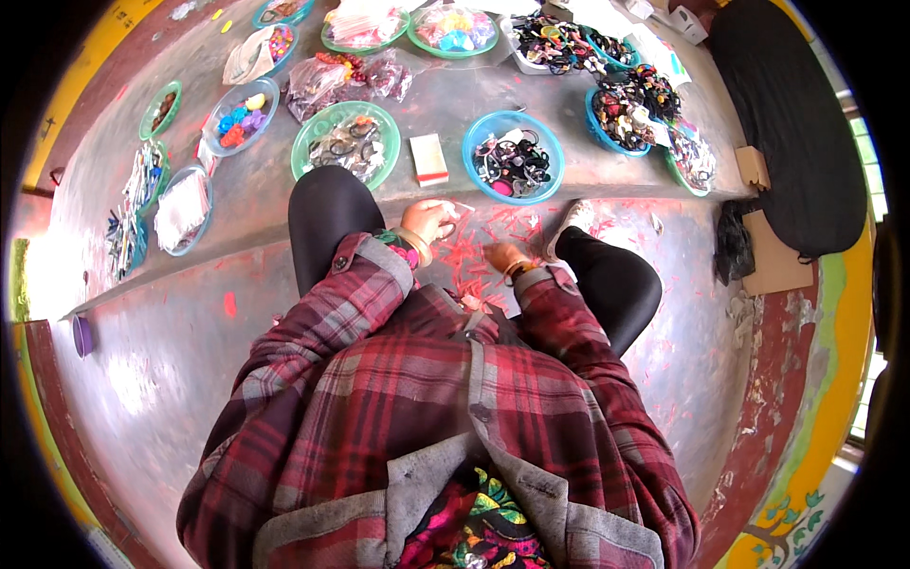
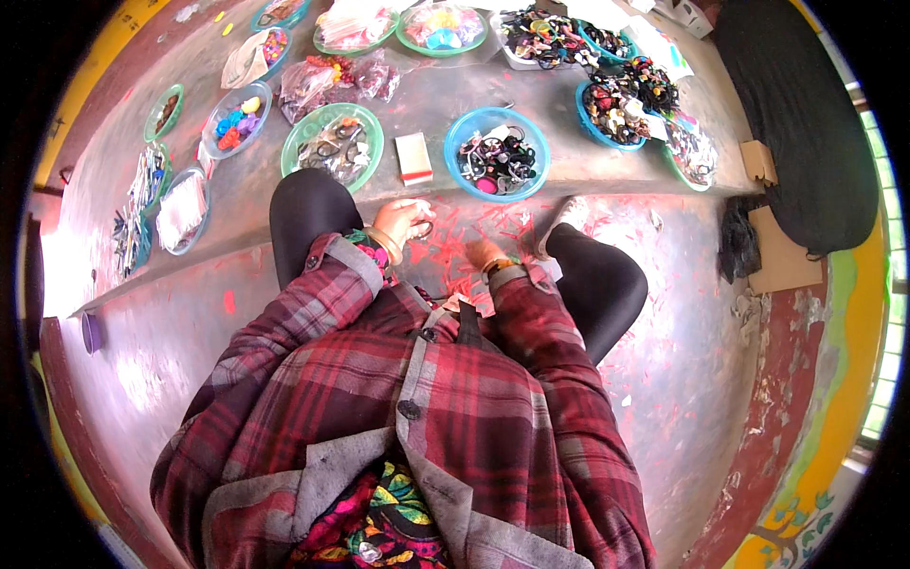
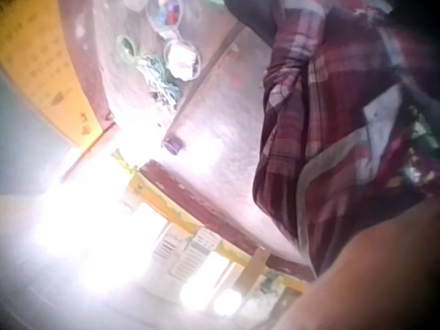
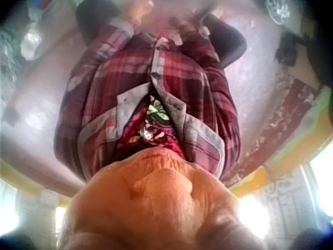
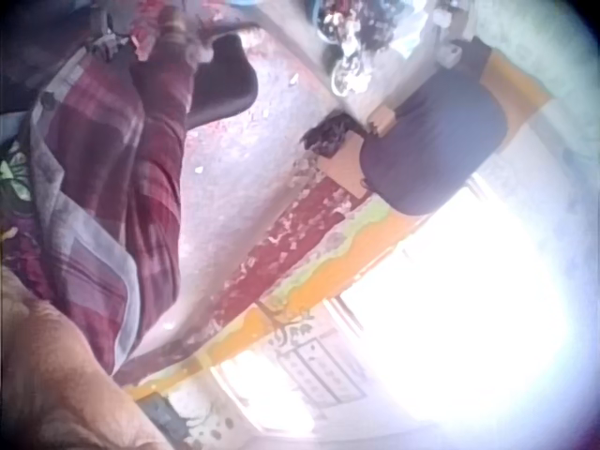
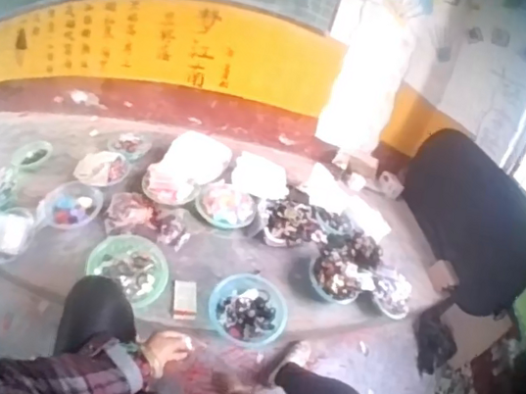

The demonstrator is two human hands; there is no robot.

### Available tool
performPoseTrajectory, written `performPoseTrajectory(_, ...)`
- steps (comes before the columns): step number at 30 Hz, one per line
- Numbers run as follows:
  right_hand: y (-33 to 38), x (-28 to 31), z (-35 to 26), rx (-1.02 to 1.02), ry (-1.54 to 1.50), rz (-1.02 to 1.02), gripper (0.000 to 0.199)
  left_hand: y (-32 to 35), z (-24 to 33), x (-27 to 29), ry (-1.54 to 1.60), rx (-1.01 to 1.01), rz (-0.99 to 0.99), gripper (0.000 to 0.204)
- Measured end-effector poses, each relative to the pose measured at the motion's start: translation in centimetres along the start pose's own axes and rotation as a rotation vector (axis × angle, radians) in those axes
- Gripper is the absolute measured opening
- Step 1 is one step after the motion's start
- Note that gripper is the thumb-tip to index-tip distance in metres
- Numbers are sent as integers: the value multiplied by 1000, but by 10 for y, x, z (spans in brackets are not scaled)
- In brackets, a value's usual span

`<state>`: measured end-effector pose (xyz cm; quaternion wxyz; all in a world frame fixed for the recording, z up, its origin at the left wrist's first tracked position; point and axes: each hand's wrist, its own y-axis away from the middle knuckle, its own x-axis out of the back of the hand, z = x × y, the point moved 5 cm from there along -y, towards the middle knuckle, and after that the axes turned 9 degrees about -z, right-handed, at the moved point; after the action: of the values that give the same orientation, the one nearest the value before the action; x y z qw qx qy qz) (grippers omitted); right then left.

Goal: The person sits on the floor and repeatedly picks up small hair accessories from a blue bowl, places them into clear plastic bags, and sets the packaged items aside. The workspace includes several bowls of colorful hair accessories and a stack of plastic bags.

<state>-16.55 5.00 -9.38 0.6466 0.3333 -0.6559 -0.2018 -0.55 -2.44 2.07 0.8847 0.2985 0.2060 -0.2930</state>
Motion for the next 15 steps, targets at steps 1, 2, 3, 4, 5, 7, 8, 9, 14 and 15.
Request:
performPoseTrajectory(1, 3, 13, 2, -5, 6, -15, 40, 3, 1, -3, -6, -3, 19, 15)
performPoseTrajectory(2, 15, 34, 10, 164, -84, 181, 47, 5, 5, -5, -15, -7, 35, 15)
performPoseTrajectory(3, 24, 40, 17, 225, -593, 214, 45, 7, 7, -6, -25, -10, 50, 15)
performPoseTrajectory(4, 40, 55, 19, 318, -1097, 273, 43, 9, 8, -5, -18, -25, 35, 14)
performPoseTrajectory(5, 70, 77, -9, 137, -1992, 44, 42, 12, 7, 5, -18, -25, 32, 14)
performPoseTrajectory(7, 87, 87, -10, 243, -2137, 74, 40, 6, 7, 2, -32, -15, -38, 13)
performPoseTrajectory(8, 92, 89, -11, 301, -2209, 82, 40, 6, 9, 1, -29, -24, -26, 13)
performPoseTrajectory(9, 95, 92, -12, 343, -2244, 95, 41, 5, 10, -1, -25, -33, -13, 13)
performPoseTrajectory(14, 110, 105, -18, 453, -2322, 154, 44, 8, 12, -3, -19, -30, 26, 13)
performPoseTrajectory(15, 112, 108, -18, 478, -2318, 159, 42, 8, 12, -1, -18, -32, 26, 13)
